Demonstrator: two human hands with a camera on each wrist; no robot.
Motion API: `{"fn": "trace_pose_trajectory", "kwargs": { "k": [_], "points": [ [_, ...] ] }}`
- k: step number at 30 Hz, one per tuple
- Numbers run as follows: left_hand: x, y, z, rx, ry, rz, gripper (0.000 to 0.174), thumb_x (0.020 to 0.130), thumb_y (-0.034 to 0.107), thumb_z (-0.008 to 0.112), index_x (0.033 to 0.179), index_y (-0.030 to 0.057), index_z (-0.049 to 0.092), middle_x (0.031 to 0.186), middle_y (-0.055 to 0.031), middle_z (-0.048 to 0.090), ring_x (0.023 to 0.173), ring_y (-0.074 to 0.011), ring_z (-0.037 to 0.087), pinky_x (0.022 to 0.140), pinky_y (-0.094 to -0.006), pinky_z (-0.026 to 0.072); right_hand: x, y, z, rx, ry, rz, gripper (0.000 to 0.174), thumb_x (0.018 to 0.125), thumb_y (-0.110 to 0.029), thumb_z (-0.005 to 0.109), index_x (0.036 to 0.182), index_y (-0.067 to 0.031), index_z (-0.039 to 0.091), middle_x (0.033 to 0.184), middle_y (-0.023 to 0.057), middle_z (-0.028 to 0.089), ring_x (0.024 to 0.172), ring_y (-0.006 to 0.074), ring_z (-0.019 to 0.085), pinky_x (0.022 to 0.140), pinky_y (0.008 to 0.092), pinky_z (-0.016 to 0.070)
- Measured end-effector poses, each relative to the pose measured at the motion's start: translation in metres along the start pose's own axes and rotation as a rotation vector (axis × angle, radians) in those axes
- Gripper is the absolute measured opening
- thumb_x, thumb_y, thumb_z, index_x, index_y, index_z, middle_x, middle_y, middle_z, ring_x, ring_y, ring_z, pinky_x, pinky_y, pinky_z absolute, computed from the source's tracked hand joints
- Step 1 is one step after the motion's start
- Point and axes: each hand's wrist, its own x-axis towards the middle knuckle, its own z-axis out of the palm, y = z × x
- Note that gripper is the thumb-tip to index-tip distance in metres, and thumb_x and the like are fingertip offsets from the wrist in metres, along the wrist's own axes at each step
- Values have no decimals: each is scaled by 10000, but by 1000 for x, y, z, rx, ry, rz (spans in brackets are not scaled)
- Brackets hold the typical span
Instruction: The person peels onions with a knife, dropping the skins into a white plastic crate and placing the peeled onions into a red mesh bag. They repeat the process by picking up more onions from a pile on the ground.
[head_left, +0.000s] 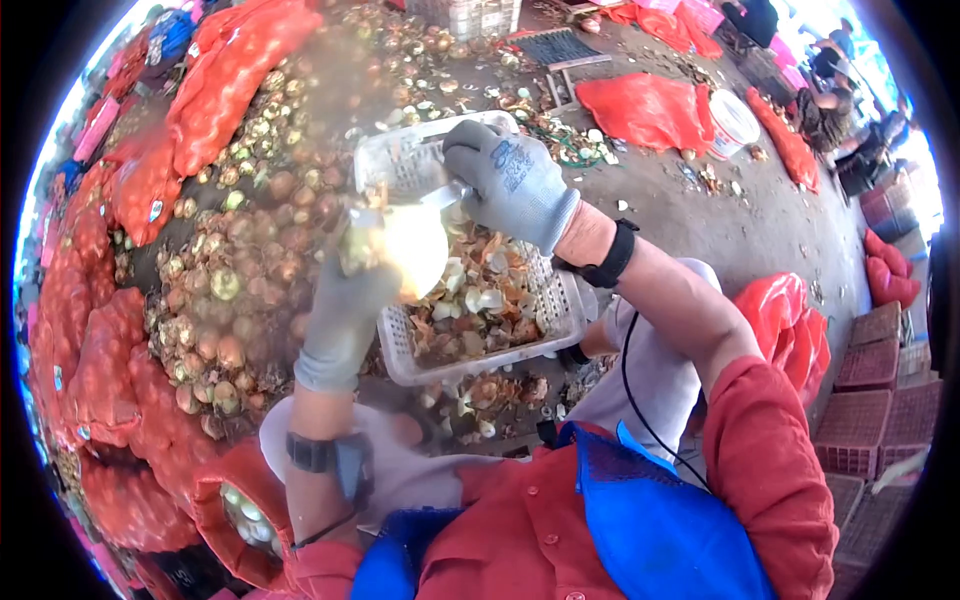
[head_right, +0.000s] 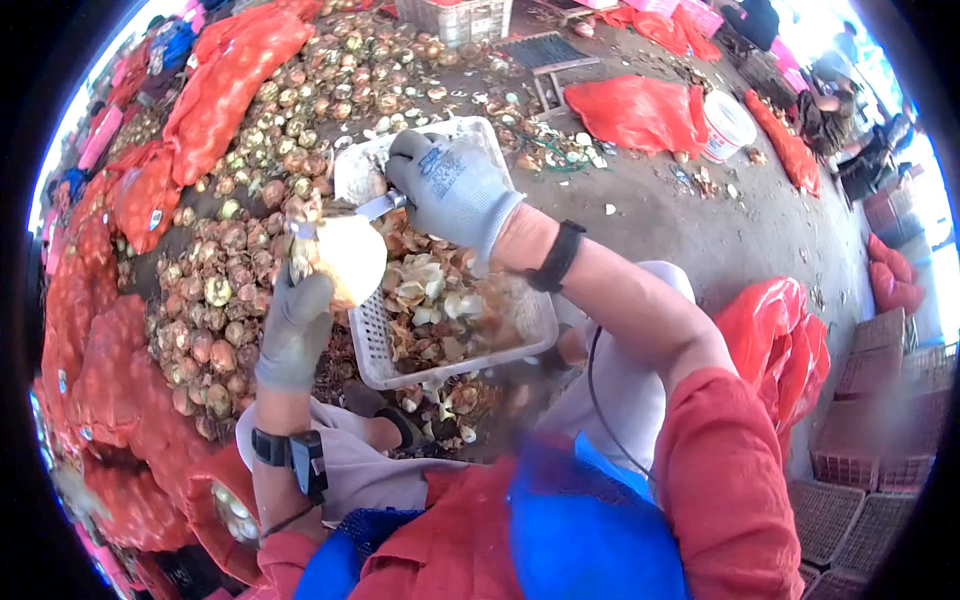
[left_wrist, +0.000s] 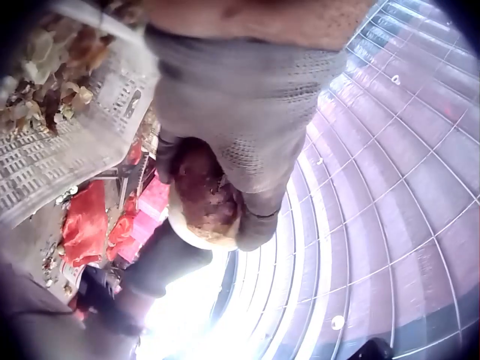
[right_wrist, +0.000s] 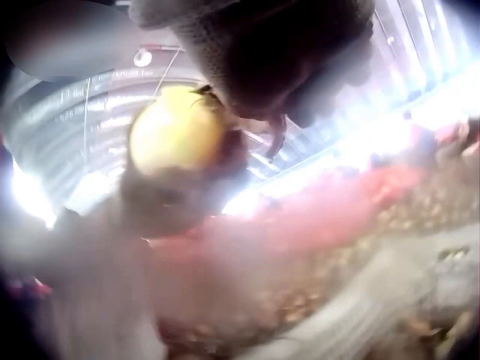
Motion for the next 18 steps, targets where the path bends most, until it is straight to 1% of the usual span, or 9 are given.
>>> {"fn": "trace_pose_trajectory", "kwargs": {
  "k": [1, 4, 5, 6, 8, 9, 14, 15, 18],
  "points": [
    [1, 0, 2, -59, 4, -17, 452, 863, -31, 710, 1297, 35, 601, 1123, -36, 673, 958, -134, 658, 798, -301, 561, -3, 4, 3, -33, 108, -108, 275, 743, -88, 689, 1018, -73, 693, 1108, 82, 653, 901, 325, 698, 765, 419, 571],
    [6, 3, -6, -37, -34, 33, 451, 868, -6, 714, 1303, 28, 596, 1140, -37, 673, 963, -154, 673, 799, -305, 569, -12, -21, -4, 113, -31, -78, 258, 776, -176, 710, 1010, -71, 676, 1061, 98, 634, 913, 323, 682, 750, 461, 550],
    [15, -10, -24, 361, 46, 128, 472, 862, 127, 770, 1282, 4, 595, 1131, -73, 688, 949, -181, 685, 805, -320, 571, -11, -31, -9, 133, -88, -83, 259, 767, -193, 722, 995, -78, 676, 1017, 95, 638, 896, 317, 685, 737, 456, 551],
    [25, -6, -31, 361, 50, 124, 472, 862, 127, 770, 1282, 4, 595, 1131, -73, 688, 949, -181, 685, 805, -320, 571, -13, -33, -6, 137, -91, -83, 259, 767, -193, 722, 995, -78, 676, 1017, 95, 638, 896, 317, 685, 737, 456, 551],
    [42, 1, -38, 1554, -280, 925, 607, 802, 219, 852, 1284, -25, 575, 1111, -112, 698, 947, -199, 694, 819, -334, 572, -15, -35, 0, 8, -124, -108, 251, 764, -211, 727, 973, -83, 673, 977, 98, 638, 886, 315, 688, 730, 451, 553],
    [36, -3, -34, 1363, -164, 674, 634, 749, 202, 888, 1246, -19, 564, 1076, -134, 700, 943, -201, 698, 816, -338, 570, -16, -37, 1, 9, -126, -114, 251, 764, -211, 727, 973, -83, 673, 977, 98, 638, 886, 315, 688, 730, 451, 553],
    [18, -8, -27, 1061, -69, 459, 603, 738, 159, 879, 1198, 18, 515, 1068, -117, 694, 938, -176, 686, 799, -324, 559, -18, -33, 13, 22, 11, -90, 251, 768, -201, 708, 974, -63, 673, 968, 117, 643, 876, 314, 691, 727, 455, 551],
    [16, -8, -24, 878, -17, 293, 615, 732, 151, 885, 1202, 16, 512, 1070, -105, 690, 938, -162, 678, 794, -317, 557, -20, -26, 15, 18, 10, -77, 251, 768, -201, 708, 974, -63, 673, 968, 117, 643, 876, 314, 691, 727, 455, 551],
    [12, -7, -13, 468, 44, 108, 626, 712, 140, 894, 1199, 11, 522, 1077, -79, 680, 939, -127, 659, 777, -296, 554, -17, -12, 11, 24, -158, 18, 230, 778, -171, 683, 981, -62, 681, 985, 129, 653, 878, 321, 698, 732, 457, 551]
  ]
}}
